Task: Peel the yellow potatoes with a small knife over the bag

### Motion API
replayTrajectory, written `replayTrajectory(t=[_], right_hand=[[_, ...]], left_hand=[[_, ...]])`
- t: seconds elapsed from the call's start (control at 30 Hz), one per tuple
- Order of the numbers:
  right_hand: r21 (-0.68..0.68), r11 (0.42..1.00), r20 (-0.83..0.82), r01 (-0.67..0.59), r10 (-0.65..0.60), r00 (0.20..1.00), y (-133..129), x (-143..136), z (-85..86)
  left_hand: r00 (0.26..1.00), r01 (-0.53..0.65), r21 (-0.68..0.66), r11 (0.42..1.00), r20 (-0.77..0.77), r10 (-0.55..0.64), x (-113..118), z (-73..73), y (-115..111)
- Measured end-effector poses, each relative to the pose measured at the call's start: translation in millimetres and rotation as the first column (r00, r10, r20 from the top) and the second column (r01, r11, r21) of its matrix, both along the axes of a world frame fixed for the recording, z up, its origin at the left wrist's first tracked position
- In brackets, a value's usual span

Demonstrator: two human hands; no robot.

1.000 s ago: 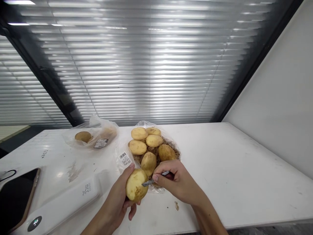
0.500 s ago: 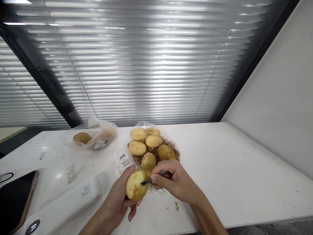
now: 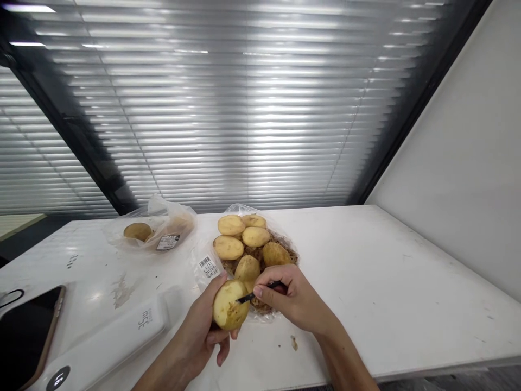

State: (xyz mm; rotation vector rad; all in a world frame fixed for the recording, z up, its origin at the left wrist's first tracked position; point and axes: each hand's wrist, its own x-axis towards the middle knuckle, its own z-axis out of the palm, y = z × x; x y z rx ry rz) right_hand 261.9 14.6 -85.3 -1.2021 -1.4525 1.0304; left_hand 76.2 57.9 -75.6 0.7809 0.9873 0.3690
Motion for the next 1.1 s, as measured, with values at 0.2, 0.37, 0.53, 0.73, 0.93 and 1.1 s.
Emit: replayTrajectory(t=[0.2,0.37,0.53,0.73,0.93,1.1], right_hand=[[0.137,0.961,-0.052,0.24,-0.235,0.971,0.5,14.0,13.6],[0.225,0.844,-0.122,0.486,-0.471,0.874,4.3,22.5,24.7],[0.234,0.82,-0.145,0.522,-0.502,0.853,9.7,15.2,13.2],[0.183,0.824,-0.22,0.536,-0.497,0.839,6.9,16.9,-3.9],[0.151,0.857,-0.266,0.493,-0.445,0.855,4.2,25.5,-12.6],[0.095,0.911,-0.256,0.401,-0.367,0.894,-0.5,21.5,-8.7]], left_hand=[[0.972,-0.074,0.073,0.995,0.23,0.056,6.5,24.6,3.7],[0.905,-0.076,0.026,0.997,0.422,0.058,19.2,31.3,24.6],[0.896,-0.062,0.013,0.998,0.441,0.05,23.6,22.9,31.1],[0.903,-0.117,0.181,0.977,0.43,0.028,17.4,23.8,22.2],[0.941,-0.132,0.347,0.929,0.339,0.007,17.2,26.7,18.3],[0.94,-0.139,0.372,0.918,0.341,0.004,19.6,25.5,15.8]])
